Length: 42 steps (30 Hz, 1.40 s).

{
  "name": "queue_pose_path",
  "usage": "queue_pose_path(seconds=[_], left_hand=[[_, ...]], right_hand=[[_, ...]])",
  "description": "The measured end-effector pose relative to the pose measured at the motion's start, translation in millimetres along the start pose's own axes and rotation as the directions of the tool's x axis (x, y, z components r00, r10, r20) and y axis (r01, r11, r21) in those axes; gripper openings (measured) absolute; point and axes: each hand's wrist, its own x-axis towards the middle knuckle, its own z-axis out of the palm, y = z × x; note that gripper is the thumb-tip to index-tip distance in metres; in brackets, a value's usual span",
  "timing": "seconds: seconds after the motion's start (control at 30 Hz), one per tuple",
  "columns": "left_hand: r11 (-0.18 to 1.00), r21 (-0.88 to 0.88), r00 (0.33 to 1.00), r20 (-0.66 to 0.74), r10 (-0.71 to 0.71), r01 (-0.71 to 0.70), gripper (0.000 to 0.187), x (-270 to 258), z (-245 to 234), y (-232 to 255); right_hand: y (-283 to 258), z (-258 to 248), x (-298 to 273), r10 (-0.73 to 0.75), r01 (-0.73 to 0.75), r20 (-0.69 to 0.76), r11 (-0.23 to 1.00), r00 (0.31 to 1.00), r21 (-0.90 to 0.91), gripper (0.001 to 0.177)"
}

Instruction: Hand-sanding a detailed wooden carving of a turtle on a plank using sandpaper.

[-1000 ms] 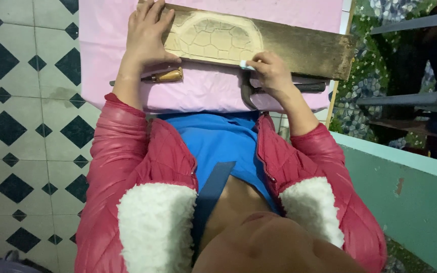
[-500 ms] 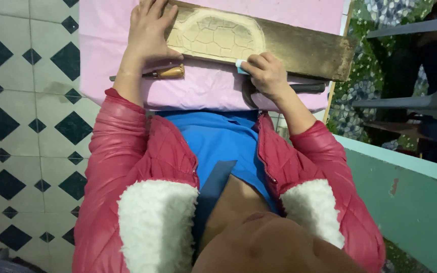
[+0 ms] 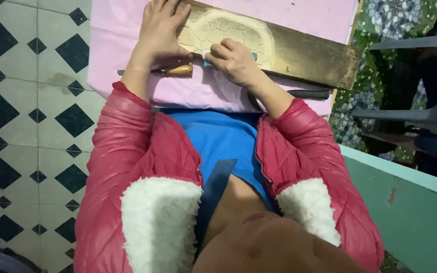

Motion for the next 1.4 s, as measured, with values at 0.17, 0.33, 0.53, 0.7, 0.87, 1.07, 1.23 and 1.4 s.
queue_pose_path(seconds=[0.17,0.33,0.53,0.7,0.87,1.07,1.23,1.4], left_hand=[[0.998,-0.027,0.994,0.087,-0.061,0.063,0.116,-0.1,1.0,1.8],[0.999,-0.025,0.996,0.087,-0.037,0.039,0.117,1.0,-2.8,3.1],[1.0,-0.023,0.997,0.079,-0.001,0.003,0.108,1.3,1.3,-0.7],[0.983,-0.075,0.953,0.266,-0.145,0.17,0.111,8.1,-15.3,13.6],[0.995,-0.021,0.973,0.21,-0.092,0.099,0.117,5.6,-5.2,3.3],[0.993,-0.062,0.98,0.178,-0.093,0.105,0.114,3.5,-6.0,5.0],[0.996,-0.04,0.985,0.156,-0.068,0.075,0.115,1.0,1.5,-2.2],[0.998,-0.02,0.984,0.166,-0.063,0.068,0.116,3.9,2.0,-1.3]], right_hand=[[11.5,-17.9,-33.3,-0.02,0.018,0.095,1.0,0.995,0.023,0.009],[9.2,-13.8,-35.4,0.013,-0.017,0.077,0.999,0.997,0.05,0.018],[-8.1,-0.7,-14.1,0.122,-0.127,0.082,0.99,0.989,0.055,0.008],[1.1,-28.6,-82.4,0.195,-0.206,0.14,0.976,0.971,0.066,0.022],[9.8,-50.6,-168.6,0.566,-0.583,0.251,0.812,0.785,-0.006,0.051],[20.0,-34.2,-162.2,0.654,-0.672,0.179,0.737,0.735,0.065,0.033],[33.5,-28.4,-137.4,0.694,-0.704,0.14,0.709,0.706,0.037,0.016],[53.1,-31.8,-128.7,0.654,-0.665,0.123,0.739,0.747,0.106,0.021]])
